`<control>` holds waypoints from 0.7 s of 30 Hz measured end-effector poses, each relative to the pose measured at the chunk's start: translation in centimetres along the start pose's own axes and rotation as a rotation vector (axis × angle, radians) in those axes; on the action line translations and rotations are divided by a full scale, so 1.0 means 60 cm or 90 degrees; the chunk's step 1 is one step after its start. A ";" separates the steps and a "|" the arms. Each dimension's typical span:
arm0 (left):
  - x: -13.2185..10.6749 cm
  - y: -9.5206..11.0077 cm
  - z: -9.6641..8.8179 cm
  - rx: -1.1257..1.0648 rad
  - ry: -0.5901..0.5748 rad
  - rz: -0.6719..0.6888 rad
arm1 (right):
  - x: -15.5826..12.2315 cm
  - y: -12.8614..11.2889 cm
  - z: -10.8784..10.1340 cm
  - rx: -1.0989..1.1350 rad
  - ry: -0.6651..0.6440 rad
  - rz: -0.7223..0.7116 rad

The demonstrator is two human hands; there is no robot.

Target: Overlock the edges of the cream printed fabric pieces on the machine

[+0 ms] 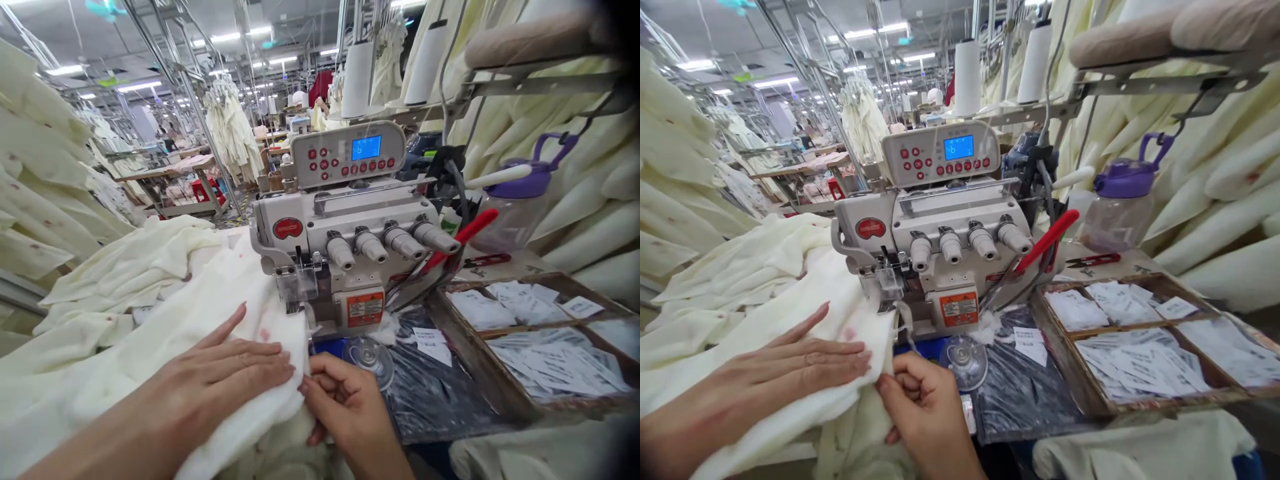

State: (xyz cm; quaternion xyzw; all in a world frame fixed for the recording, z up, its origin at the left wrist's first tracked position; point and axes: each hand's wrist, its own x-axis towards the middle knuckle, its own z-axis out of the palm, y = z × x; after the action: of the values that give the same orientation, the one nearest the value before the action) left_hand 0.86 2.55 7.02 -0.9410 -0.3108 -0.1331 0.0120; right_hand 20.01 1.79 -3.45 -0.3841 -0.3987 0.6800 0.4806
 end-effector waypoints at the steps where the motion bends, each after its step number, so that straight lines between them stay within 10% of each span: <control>1: 0.009 0.001 -0.002 -0.022 -0.028 0.016 | -0.005 -0.002 0.001 -0.009 0.016 -0.002; 14: 0.087 0.035 0.021 0.165 0.040 0.019 | -0.001 0.003 -0.009 -0.131 0.073 -0.149; 21: -0.045 0.003 0.079 0.103 0.206 -0.079 | -0.003 0.013 -0.016 -0.209 0.101 -0.125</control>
State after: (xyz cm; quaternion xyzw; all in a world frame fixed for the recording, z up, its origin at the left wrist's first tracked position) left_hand 0.02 1.34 1.78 -0.8825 -0.3717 -0.2577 0.1292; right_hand 20.67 1.65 -4.51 -0.4688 -0.5007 0.5235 0.5055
